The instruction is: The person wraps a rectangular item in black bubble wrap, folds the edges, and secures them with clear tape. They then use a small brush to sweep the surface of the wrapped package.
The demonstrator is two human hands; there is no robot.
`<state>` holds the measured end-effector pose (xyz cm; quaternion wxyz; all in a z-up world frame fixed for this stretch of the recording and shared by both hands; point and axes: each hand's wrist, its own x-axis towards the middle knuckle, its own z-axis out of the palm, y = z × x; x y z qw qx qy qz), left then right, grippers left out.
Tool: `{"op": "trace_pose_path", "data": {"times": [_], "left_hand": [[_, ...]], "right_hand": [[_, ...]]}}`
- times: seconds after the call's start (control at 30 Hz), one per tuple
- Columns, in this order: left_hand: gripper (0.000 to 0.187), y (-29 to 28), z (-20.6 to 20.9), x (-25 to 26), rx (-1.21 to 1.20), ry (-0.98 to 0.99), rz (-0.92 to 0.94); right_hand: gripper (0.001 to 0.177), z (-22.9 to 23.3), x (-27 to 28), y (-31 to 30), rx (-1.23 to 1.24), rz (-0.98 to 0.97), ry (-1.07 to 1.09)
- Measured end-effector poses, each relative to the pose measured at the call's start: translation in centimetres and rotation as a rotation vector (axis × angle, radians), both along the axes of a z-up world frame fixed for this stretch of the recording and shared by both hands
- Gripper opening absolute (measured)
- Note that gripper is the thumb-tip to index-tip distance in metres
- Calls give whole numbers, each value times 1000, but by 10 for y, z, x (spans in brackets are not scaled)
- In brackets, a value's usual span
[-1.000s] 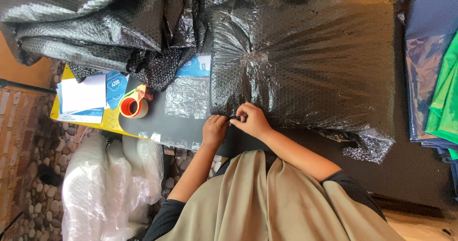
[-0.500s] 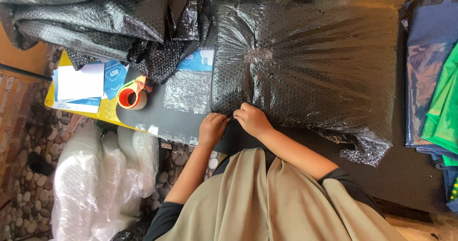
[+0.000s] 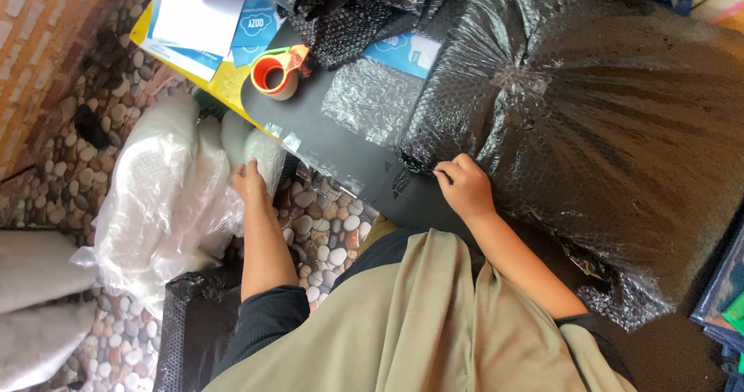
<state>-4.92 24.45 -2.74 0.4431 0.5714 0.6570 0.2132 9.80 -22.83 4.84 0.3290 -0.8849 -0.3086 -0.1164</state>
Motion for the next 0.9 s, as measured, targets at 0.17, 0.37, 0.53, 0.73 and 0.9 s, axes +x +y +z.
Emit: {"op": "trace_pose_path", "data": {"times": [0.17, 0.37, 0.53, 0.73, 0.9], "left_hand": [[70, 8, -31, 9, -367, -251, -181], [54, 11, -29, 59, 322, -32, -487], [51, 7, 20, 81, 614, 393, -745], [51, 28, -8, 96, 876, 553, -808], [31, 40, -27, 93, 1124, 508, -764]], "right_hand": [[7, 2, -1, 1, -8, -1, -16], [7, 8, -1, 0, 6, 18, 1], [7, 11, -2, 1, -5, 9, -49], [6, 12, -2, 1, -2, -24, 32], [4, 11, -2, 3, 36, -20, 88]]}}
